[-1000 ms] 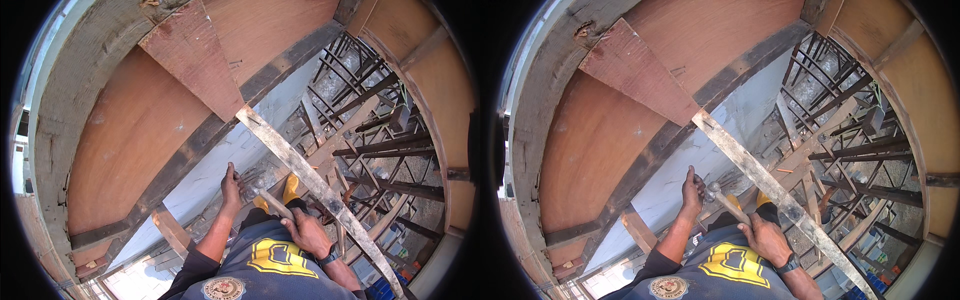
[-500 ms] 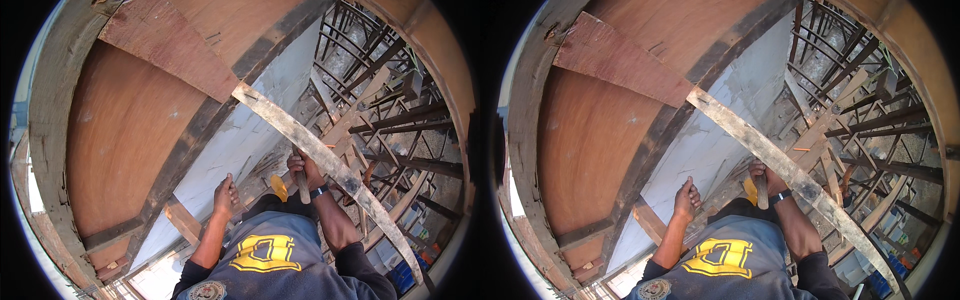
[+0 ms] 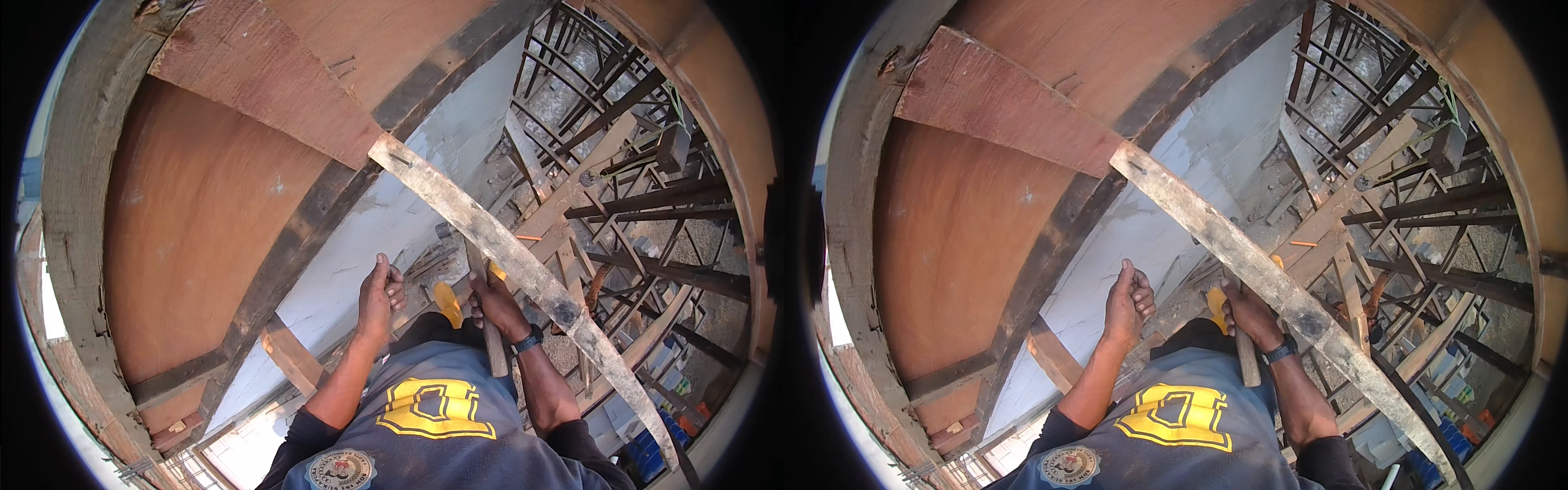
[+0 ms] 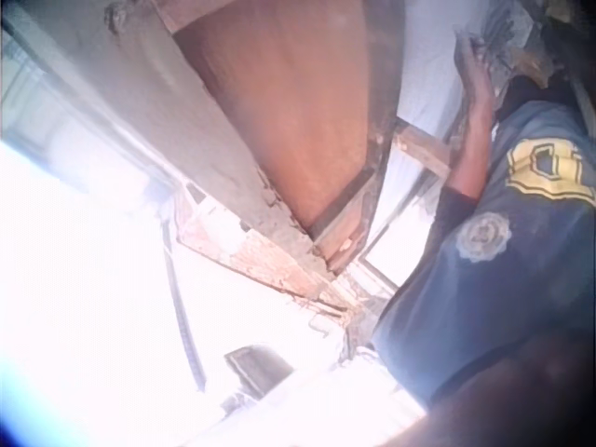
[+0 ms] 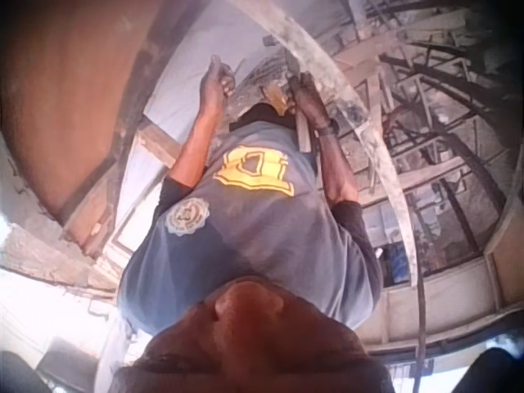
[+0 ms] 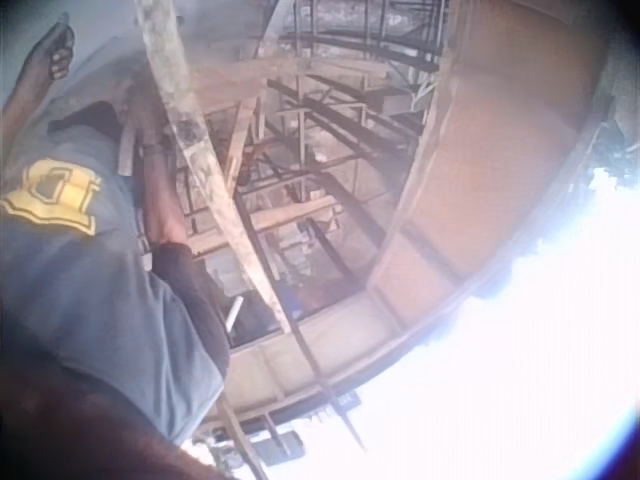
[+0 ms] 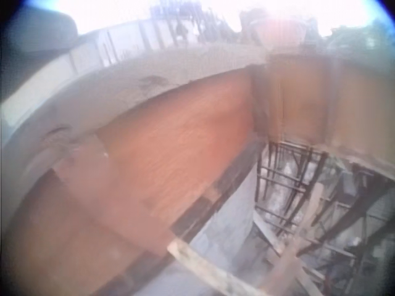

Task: The person hammers nails into wooden beams of a building frame while standing on an elevated scaffolding, taking new nails from a container.

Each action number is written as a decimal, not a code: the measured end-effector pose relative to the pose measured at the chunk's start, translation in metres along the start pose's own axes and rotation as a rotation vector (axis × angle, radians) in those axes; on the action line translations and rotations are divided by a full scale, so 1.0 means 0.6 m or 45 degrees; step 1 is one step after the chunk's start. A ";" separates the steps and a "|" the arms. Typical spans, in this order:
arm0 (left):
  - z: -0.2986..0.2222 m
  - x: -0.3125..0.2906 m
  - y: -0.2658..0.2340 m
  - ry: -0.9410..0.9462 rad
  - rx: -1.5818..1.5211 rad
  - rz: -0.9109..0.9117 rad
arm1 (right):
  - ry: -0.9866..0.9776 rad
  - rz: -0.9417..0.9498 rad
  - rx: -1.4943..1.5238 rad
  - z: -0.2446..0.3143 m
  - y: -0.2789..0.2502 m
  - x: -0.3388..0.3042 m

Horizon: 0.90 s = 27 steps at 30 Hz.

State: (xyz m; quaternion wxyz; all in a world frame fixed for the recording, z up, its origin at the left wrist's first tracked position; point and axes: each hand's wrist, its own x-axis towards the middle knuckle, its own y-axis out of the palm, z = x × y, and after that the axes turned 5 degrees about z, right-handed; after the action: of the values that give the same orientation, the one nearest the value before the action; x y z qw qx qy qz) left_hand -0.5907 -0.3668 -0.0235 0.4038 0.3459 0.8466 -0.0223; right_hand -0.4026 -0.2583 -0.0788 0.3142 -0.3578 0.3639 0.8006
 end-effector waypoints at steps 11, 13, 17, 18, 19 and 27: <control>0.030 0.117 0.215 0.073 -0.939 0.509 | -0.709 0.101 -1.459 0.172 0.010 -0.376; 0.044 0.119 0.253 0.099 -1.083 0.647 | -0.687 -0.007 -1.217 0.198 -0.024 -0.362; 0.049 0.109 0.269 0.239 -1.135 0.683 | -0.862 -0.111 -1.226 0.262 -0.082 -0.266; 0.045 0.102 0.269 0.257 -1.176 0.675 | -0.968 -0.054 -1.294 0.276 -0.099 -0.233; 0.043 0.097 0.270 0.271 -1.142 0.647 | -1.088 -0.027 -1.341 0.291 -0.104 -0.209; 0.053 0.099 0.274 0.361 -1.233 0.598 | -1.446 0.416 -2.228 0.466 -0.108 -0.054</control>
State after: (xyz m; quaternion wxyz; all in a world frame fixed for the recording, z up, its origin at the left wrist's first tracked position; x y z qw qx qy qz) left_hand -0.4960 -0.2185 -0.0469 0.3931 0.2997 0.7064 0.5066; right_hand -0.4317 -0.0055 0.0581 -0.0409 0.0209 -0.4969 0.8666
